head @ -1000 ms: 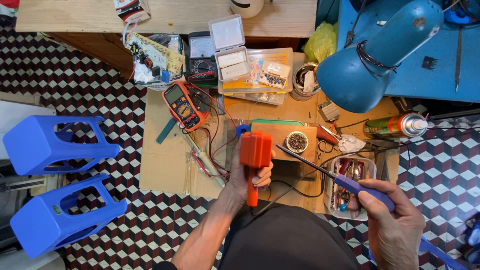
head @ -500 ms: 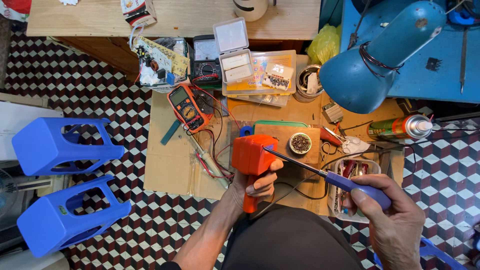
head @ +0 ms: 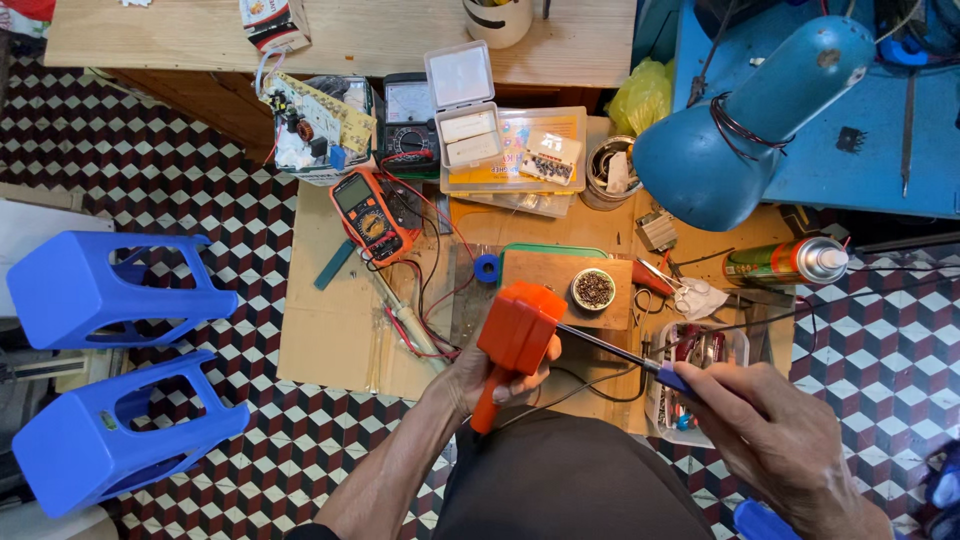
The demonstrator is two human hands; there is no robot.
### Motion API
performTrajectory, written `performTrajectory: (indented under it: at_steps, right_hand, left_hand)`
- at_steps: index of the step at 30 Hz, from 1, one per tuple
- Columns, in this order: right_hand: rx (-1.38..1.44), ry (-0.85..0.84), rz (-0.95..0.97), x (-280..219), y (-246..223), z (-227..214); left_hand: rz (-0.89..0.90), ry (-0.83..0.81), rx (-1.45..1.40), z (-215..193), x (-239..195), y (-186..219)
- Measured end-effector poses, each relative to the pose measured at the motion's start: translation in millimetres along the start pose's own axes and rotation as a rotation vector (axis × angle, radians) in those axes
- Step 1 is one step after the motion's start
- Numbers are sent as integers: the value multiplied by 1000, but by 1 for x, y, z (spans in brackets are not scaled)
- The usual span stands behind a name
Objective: The person uses a soldering iron to heat and work on small electronic components in a small container on a wooden block. They repeatedly apply heat to the components, then set the tool down and open a green plastic container.
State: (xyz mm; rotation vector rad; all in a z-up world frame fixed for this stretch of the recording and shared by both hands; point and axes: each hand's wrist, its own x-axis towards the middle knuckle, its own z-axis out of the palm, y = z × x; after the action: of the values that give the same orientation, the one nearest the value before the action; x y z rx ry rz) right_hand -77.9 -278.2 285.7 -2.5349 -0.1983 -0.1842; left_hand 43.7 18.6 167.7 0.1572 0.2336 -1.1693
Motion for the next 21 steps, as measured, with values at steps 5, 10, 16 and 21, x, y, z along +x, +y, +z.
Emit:
performTrajectory:
  at_steps: [5,10,16,21]
  right_hand:
    - [422,-216,664,-16,10,4]
    - [61,-29,80,-19,8,9]
    - [-124,-35,-181,-17,8,19]
    - [-82,18,-132,-25,10,27]
  left_hand:
    - [-134,-38,26,-10,-8,-8]
    - [-123,150,118,0,-4,-6]
    - [-165,282,309,16,3,-9]
    - [-175,264,309,18,7,-9]
